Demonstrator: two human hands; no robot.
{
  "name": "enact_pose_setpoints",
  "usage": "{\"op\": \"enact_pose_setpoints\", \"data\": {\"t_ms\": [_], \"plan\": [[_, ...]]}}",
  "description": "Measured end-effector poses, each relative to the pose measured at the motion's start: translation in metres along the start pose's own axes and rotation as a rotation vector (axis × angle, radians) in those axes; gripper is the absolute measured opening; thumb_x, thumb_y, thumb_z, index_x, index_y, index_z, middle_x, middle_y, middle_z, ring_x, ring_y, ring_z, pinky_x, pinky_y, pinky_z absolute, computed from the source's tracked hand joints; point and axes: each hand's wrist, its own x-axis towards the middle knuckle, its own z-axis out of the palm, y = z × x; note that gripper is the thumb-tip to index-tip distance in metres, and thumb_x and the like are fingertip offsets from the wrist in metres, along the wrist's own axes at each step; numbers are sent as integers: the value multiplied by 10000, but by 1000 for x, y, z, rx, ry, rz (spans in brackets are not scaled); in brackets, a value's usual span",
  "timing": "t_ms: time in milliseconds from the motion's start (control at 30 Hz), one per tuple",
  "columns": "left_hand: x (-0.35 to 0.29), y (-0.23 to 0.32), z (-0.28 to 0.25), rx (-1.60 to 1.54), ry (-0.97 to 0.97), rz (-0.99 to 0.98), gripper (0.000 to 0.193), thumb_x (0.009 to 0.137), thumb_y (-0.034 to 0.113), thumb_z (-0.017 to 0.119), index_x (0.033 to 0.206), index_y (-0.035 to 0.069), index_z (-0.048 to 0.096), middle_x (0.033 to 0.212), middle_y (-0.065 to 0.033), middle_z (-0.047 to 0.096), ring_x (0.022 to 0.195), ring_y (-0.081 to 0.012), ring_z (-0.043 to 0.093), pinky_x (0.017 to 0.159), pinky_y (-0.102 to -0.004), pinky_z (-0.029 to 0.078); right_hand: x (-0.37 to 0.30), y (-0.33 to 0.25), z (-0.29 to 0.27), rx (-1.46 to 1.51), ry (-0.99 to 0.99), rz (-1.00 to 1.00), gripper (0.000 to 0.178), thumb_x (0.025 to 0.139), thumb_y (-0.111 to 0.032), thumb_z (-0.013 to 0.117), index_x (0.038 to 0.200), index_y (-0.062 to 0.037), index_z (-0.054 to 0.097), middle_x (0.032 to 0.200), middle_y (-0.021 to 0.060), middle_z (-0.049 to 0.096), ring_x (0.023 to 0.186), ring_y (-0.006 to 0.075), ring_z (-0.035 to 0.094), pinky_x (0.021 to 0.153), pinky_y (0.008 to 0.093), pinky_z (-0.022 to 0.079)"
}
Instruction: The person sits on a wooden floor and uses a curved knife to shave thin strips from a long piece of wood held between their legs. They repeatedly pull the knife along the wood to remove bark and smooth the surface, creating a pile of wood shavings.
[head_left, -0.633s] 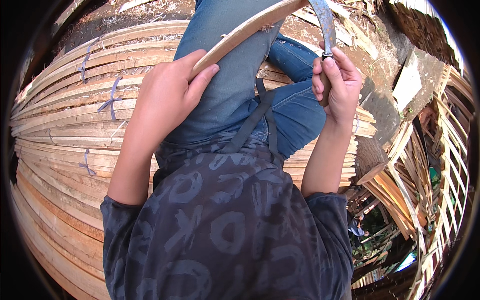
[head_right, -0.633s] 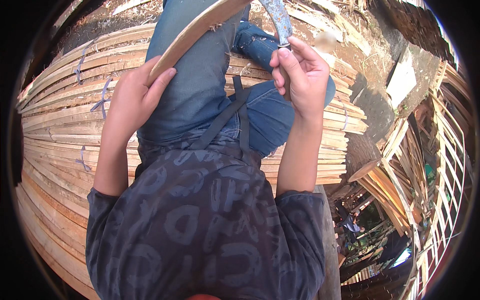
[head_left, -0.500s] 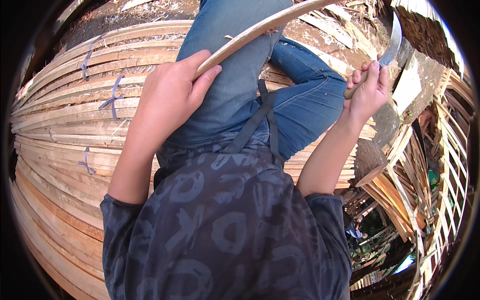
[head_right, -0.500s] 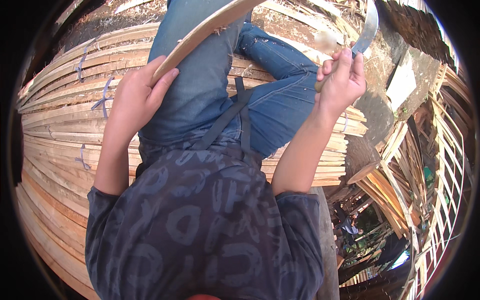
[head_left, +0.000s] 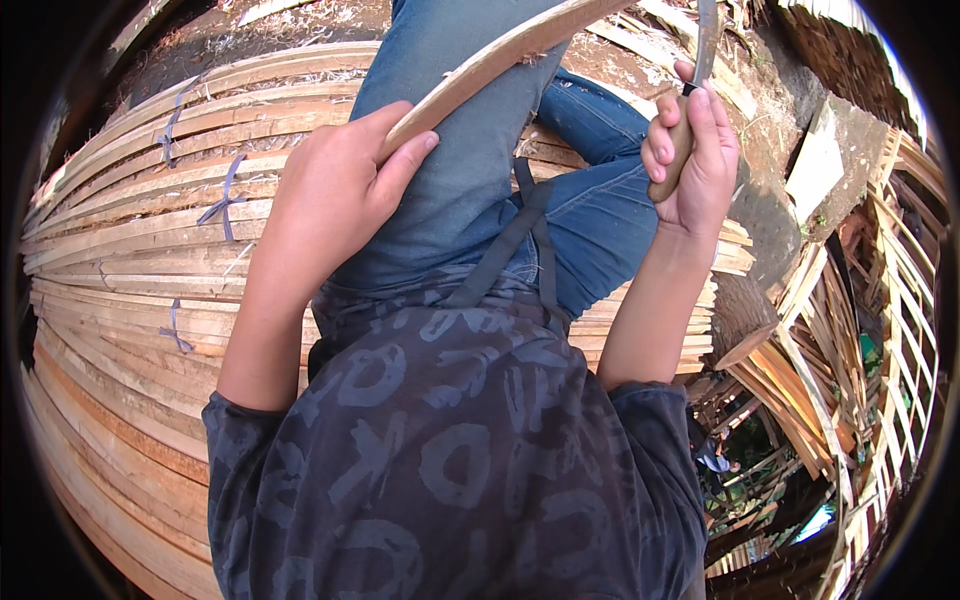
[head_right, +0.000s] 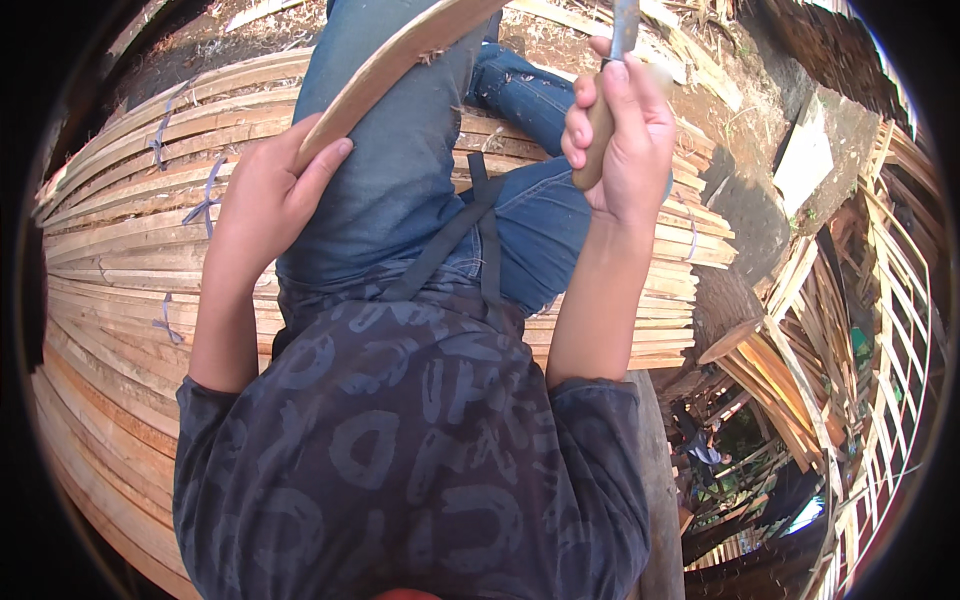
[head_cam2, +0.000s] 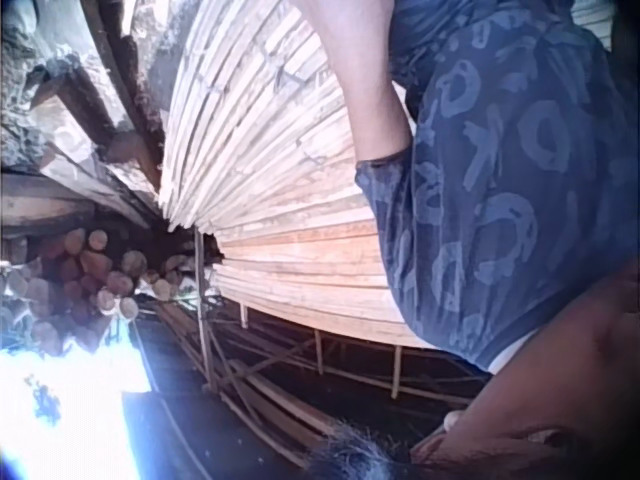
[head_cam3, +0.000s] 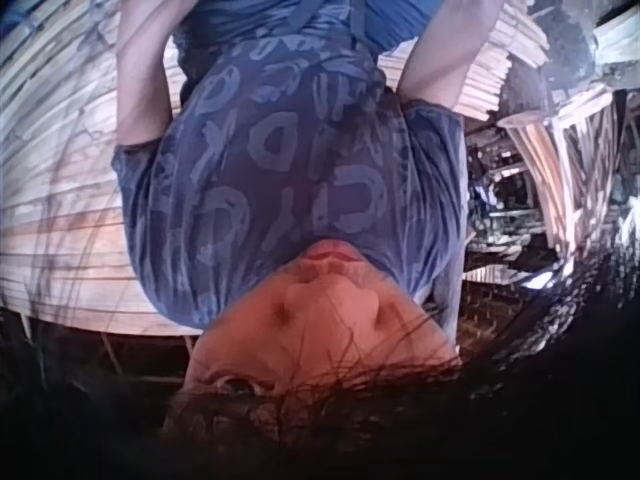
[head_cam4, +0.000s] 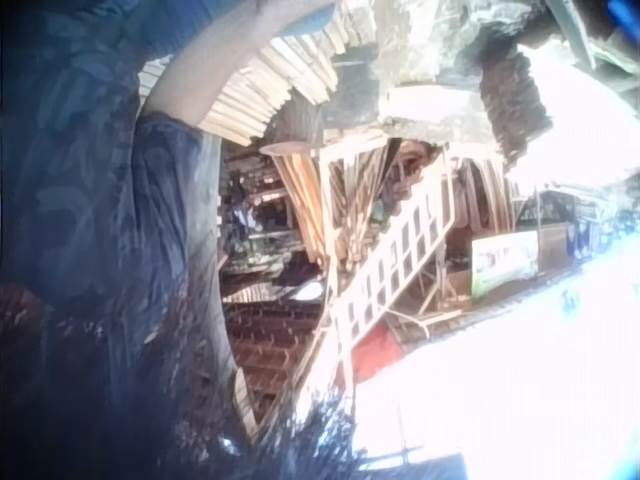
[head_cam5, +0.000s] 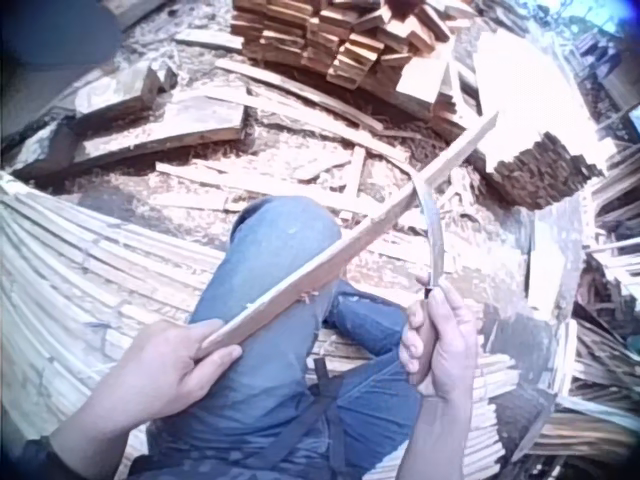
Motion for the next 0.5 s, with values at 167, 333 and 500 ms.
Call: {"op": "enact_pose_setpoints", "data": {"t_ms": [167, 333, 500], "plan": [[3, 0, -5, -29, -28, -18, 248, 912, 275, 561, 846, 35, 576, 596, -186, 538, 598, -385, 560, 537, -427, 421, 9, -32, -27, 37, 105, -221, 307, 984, -174, 475, 1220, 21, 503, 734, 66, 517, 478, 85, 467, 348, 194, 368], [3, -2, 0, -55, -32, -33, 253, 911, 280, 568, 889, 30, 602, 598, -191, 542, 584, -373, 566, 537, -405, 429, -19, -4, -4, -218, -338, 45, 299, 945, -90, 520, 1204, 58, 539, 701, 79, 552, 458, 71, 475, 344, 189, 361], [6, 5, -4, -134, -81, -122, 282, 904, 289, 584, 939, 14, 634, 593, -193, 543, 559, -347, 572, 535, -386, 434, -9, 19, 14, -195, -123, 32, 317, 939, -112, 549, 1211, 50, 531, 722, 89, 550, 457, 85, 472, 357, 194, 372]]}}
